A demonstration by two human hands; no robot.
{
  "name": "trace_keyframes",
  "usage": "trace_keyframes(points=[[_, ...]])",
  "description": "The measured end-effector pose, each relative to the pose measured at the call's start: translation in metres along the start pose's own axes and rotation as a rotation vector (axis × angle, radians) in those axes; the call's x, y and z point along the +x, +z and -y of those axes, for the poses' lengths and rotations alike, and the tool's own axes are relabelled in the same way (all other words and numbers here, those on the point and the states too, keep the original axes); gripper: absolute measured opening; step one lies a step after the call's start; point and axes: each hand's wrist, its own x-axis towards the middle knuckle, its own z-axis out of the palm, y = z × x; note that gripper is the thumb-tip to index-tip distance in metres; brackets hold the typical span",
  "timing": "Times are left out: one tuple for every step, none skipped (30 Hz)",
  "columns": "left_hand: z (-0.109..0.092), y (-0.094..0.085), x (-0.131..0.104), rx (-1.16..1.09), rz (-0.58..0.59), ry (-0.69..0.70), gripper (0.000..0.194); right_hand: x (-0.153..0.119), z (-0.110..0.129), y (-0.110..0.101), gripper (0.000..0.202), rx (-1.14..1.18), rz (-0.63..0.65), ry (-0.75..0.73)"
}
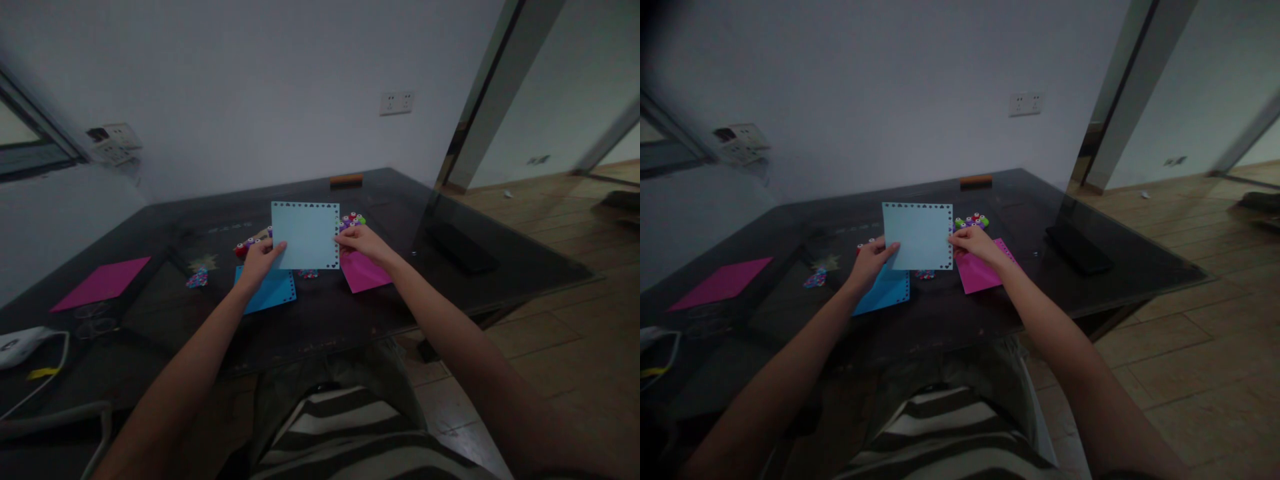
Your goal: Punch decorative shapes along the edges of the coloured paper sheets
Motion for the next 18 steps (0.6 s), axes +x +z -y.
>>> trace_keyframes(points=[[0.0005,0.0003,0.0003,-0.001,0.002,0.004,0.033,-0.0002,0.0002,-0.0002,0.020,-0.017,-0.003,-0.008],[0.0008,0.0007,0.0005,-0.002,0.006,0.008,0.033,-0.0005,0.0005,-0.0004,0.020,-0.031,-0.009,-0.014],[0.0009,0.0011,0.0005,-0.002,0.009,0.010,0.033,-0.0008,0.0008,-0.0005,0.020,-0.042,-0.014,-0.021],[0.0007,0.0016,0.0004,-0.002,0.013,0.011,0.033,-0.0010,0.0010,-0.0007,0.020,-0.052,-0.017,-0.026],[0.0002,0.0021,0.0002,-0.004,0.017,0.009,0.033,-0.0012,0.0012,-0.0009,0.020,-0.063,-0.020,-0.031],[-0.0003,0.0025,-0.0001,-0.006,0.020,0.005,0.032,-0.0013,0.0013,-0.0012,0.021,-0.075,-0.021,-0.036],[-0.0009,0.0029,-0.0005,-0.011,0.023,0.001,0.032,-0.0012,0.0012,-0.0014,0.020,-0.087,-0.021,-0.041],[-0.0015,0.0033,-0.0010,-0.017,0.028,-0.004,0.031,-0.0011,0.0009,-0.0017,0.020,-0.099,-0.021,-0.044],[-0.0019,0.0035,-0.0015,-0.024,0.033,-0.008,0.031,-0.0007,0.0003,-0.0020,0.020,-0.110,-0.022,-0.045],[-0.0021,0.0038,-0.0019,-0.028,0.039,-0.011,0.031,-0.0003,-0.0005,-0.0023,0.020,-0.121,-0.024,-0.045],[-0.0020,0.0040,-0.0023,-0.032,0.044,-0.012,0.032,0.0003,-0.0016,-0.0027,0.021,-0.132,-0.028,-0.043],[-0.0017,0.0043,-0.0025,-0.035,0.047,-0.013,0.032,0.0009,-0.0028,-0.0031,0.021,-0.143,-0.032,-0.041],[-0.0012,0.0046,-0.0025,-0.039,0.047,-0.016,0.033,0.0015,-0.0040,-0.0035,0.021,-0.152,-0.036,-0.040],[-0.0006,0.0049,-0.0024,-0.043,0.045,-0.020,0.033,0.0020,-0.0053,-0.0040,0.021,-0.160,-0.038,-0.041],[0.0002,0.0052,-0.0022,-0.049,0.044,-0.025,0.032,0.0025,-0.0064,-0.0043,0.020,-0.163,-0.041,-0.043],[0.0009,0.0054,-0.0019,-0.054,0.045,-0.028,0.032,0.0029,-0.0074,-0.0047,0.020,-0.165,-0.043,-0.044],[0.0016,0.0057,-0.0016,-0.058,0.047,-0.031,0.032,0.0033,-0.0082,-0.0049,0.019,-0.167,-0.044,-0.043],[0.0022,0.0059,-0.0015,-0.058,0.050,-0.031,0.033,0.0035,-0.0087,-0.0051,0.018,-0.170,-0.045,-0.043]])
